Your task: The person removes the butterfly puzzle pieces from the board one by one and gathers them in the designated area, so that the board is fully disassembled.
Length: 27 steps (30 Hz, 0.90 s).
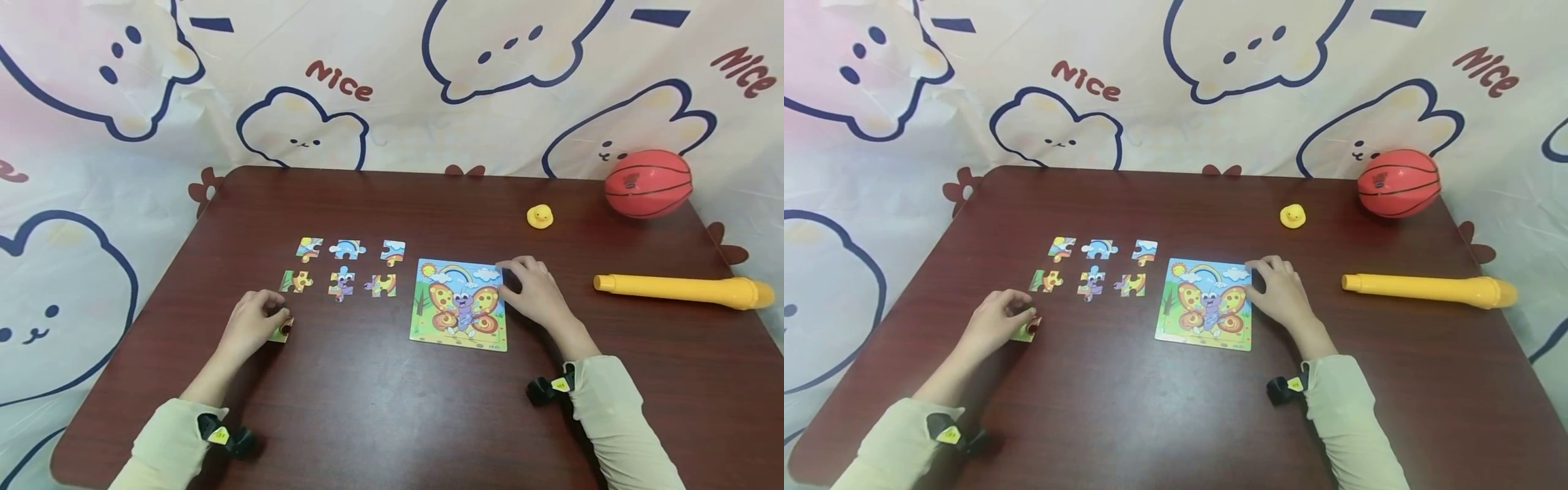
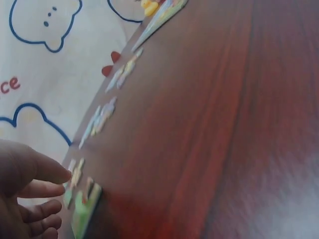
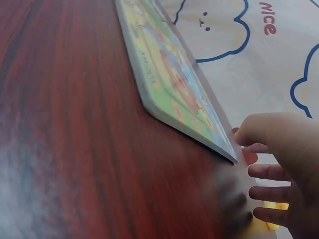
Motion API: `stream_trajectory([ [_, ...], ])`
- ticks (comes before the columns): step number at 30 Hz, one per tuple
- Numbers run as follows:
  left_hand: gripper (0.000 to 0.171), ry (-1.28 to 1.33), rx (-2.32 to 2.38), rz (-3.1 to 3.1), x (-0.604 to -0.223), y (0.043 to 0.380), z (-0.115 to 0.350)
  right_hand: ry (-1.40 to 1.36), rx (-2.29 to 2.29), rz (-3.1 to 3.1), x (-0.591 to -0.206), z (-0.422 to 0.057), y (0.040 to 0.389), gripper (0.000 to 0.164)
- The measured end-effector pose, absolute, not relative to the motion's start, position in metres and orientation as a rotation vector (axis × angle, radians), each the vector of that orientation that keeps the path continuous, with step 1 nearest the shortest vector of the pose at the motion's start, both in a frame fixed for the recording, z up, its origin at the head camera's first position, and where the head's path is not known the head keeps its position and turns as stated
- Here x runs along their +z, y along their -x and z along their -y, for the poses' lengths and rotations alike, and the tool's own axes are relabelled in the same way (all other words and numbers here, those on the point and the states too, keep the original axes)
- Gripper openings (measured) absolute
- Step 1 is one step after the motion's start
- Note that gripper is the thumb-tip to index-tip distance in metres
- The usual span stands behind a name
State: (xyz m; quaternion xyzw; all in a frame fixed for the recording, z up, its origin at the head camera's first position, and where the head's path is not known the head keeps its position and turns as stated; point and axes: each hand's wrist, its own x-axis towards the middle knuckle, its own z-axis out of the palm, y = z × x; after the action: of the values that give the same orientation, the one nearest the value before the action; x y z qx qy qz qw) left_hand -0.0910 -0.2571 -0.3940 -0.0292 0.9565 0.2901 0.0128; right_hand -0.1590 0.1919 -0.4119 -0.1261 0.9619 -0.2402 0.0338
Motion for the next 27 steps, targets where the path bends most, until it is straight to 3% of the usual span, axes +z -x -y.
stream_trajectory([
  [8, 0.022, -0.170, 0.925, -3.012, -0.390, 0.112, 0.214, 0.404, -0.772, -2.995, -0.408, -0.194, 0.146, 0.040],
  [15, 0.029, -0.452, 0.846, -2.925, -0.389, 0.128, 0.156, 0.468, -0.754, -3.006, -0.406, -0.191, 0.133, 0.039],
  [27, 0.035, -0.918, 0.572, -2.809, -0.397, 0.123, 0.072, 0.572, -0.656, -3.055, -0.405, -0.181, 0.109, 0.040],
])
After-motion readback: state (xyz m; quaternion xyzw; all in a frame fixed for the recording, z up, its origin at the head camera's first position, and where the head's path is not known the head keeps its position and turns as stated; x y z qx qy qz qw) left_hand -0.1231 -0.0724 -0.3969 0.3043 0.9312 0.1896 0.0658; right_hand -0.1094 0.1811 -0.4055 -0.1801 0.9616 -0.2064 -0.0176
